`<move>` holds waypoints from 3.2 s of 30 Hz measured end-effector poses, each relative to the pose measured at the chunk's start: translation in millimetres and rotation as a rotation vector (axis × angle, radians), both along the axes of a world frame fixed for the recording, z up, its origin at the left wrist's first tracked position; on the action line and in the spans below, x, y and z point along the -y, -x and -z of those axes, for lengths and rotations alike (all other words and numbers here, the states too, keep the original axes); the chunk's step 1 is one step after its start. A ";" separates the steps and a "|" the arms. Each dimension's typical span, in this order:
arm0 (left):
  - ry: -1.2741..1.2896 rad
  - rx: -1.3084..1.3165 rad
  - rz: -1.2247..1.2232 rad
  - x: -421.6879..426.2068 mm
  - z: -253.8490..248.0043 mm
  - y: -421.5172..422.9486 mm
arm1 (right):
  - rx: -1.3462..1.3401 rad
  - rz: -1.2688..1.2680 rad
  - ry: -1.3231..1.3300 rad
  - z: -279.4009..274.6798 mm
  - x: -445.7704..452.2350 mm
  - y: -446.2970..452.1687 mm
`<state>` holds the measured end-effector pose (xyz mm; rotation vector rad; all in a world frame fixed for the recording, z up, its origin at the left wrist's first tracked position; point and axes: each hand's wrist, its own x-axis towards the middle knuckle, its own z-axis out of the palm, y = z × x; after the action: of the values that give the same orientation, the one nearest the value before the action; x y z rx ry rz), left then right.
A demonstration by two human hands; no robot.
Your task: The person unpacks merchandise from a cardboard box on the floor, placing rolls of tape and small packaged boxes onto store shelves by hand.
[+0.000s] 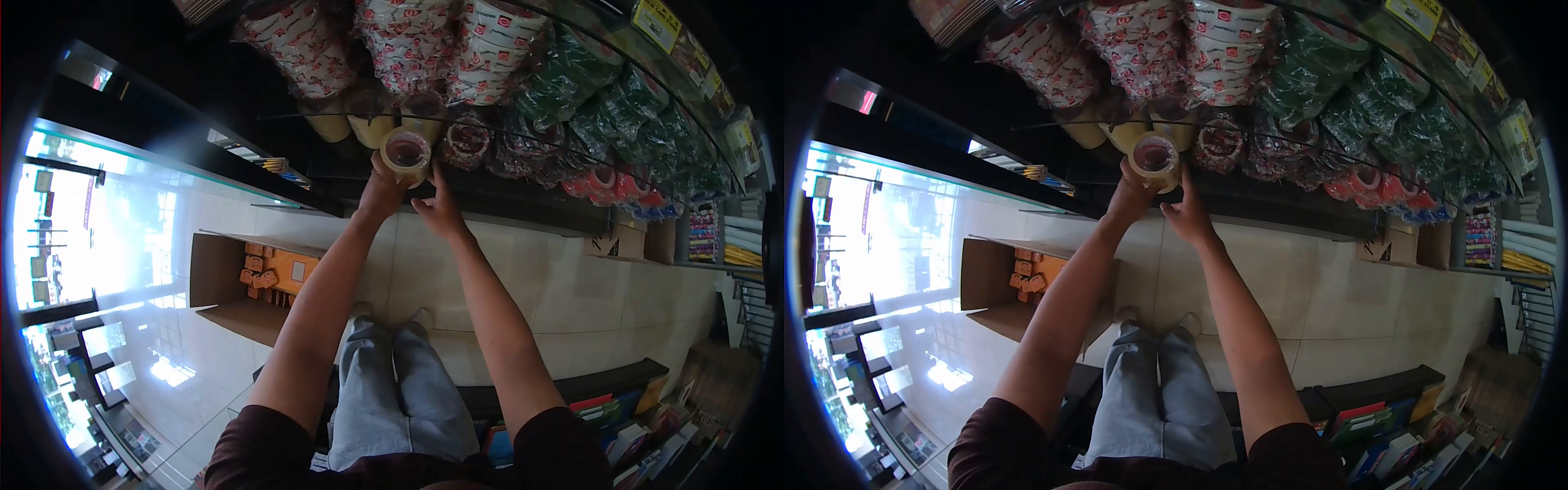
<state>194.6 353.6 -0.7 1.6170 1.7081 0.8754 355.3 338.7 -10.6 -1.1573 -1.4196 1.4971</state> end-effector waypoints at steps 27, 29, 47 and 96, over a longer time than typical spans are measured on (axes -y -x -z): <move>0.095 -0.030 -0.053 -23.7 0.1 17.4 | 0.064 -0.066 -0.089 -4.5 -15.1 45.2; 0.060 0.006 -0.023 -22.3 6.7 20.3 | -0.023 -0.046 -0.016 -4.9 -7.8 40.7; 0.919 -0.207 -0.018 423.5 24.1 111.8 | 0.842 -0.580 0.867 51.0 385.2 -172.8; 0.161 0.316 0.202 186.3 -84.3 178.3 | 0.225 0.138 -0.001 -181.1 120.4 43.0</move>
<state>16.3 167.3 83.6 1.4283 1.3368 0.8214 312.2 218.3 170.6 -1.4297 -1.4542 1.3019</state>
